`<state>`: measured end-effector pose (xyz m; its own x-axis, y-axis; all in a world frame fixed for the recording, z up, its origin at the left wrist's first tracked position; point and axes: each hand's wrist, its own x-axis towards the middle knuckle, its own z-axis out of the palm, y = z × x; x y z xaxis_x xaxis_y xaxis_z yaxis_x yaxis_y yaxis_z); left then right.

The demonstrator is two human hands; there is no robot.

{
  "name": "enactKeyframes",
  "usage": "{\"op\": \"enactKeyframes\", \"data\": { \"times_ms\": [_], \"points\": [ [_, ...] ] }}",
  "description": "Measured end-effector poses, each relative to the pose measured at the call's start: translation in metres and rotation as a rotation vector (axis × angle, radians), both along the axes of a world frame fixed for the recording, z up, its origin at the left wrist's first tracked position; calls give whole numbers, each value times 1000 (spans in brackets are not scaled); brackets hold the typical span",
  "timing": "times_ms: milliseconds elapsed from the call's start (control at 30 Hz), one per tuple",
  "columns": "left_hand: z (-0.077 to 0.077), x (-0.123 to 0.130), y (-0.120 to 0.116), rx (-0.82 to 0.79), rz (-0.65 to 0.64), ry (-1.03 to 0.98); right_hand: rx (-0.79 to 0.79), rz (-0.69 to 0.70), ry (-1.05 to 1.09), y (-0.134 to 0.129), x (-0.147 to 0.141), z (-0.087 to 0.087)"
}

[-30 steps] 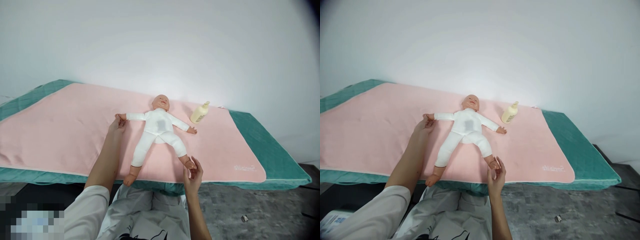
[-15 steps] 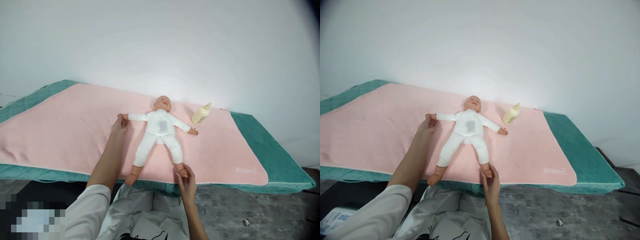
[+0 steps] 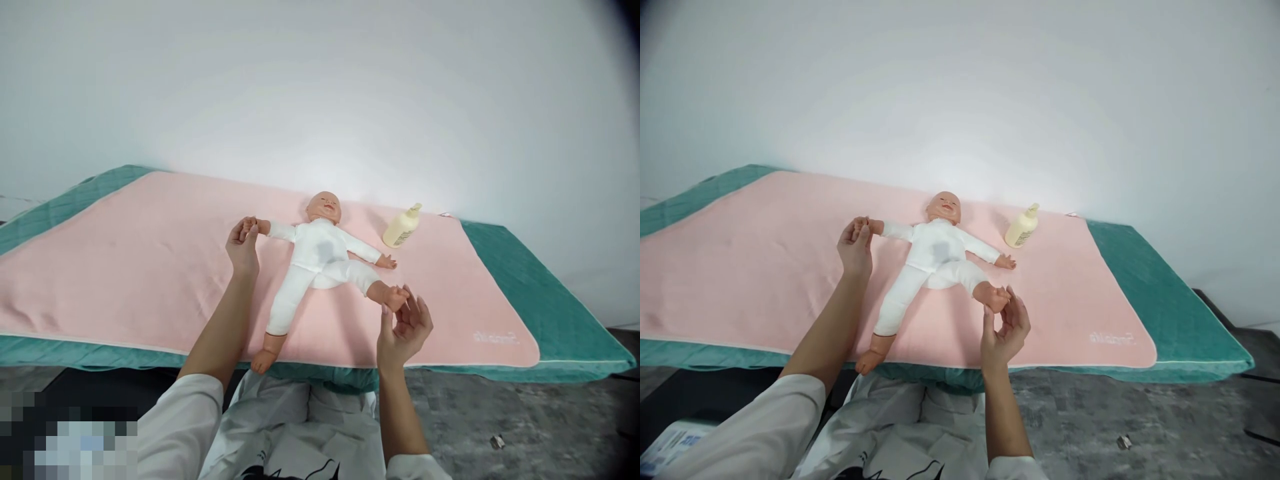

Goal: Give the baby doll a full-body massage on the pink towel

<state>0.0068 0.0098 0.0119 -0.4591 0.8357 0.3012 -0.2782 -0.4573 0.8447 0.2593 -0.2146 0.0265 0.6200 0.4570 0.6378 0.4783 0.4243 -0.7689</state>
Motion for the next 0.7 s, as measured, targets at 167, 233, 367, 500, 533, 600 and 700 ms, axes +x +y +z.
{"op": "enactKeyframes", "data": {
  "times_ms": [167,233,367,500,533,600,700],
  "points": [
    [4,16,-14,64,-24,150,-43,0,-41,20,-8,16],
    [4,23,-23,83,-82,219,-50,7,-43,27,-9,19],
    [4,34,-36,172,-158,412,-61,25,-26,38,-11,20],
    [0,41,-40,305,-180,617,-116,51,-25,47,-12,17],
    [0,42,-41,332,-195,658,-119,58,-26,50,-12,16],
    [-2,42,-40,381,-229,732,-117,70,-33,54,-13,14],
    [-2,41,-38,439,-266,822,-123,88,-43,58,-14,12]
  ]
}}
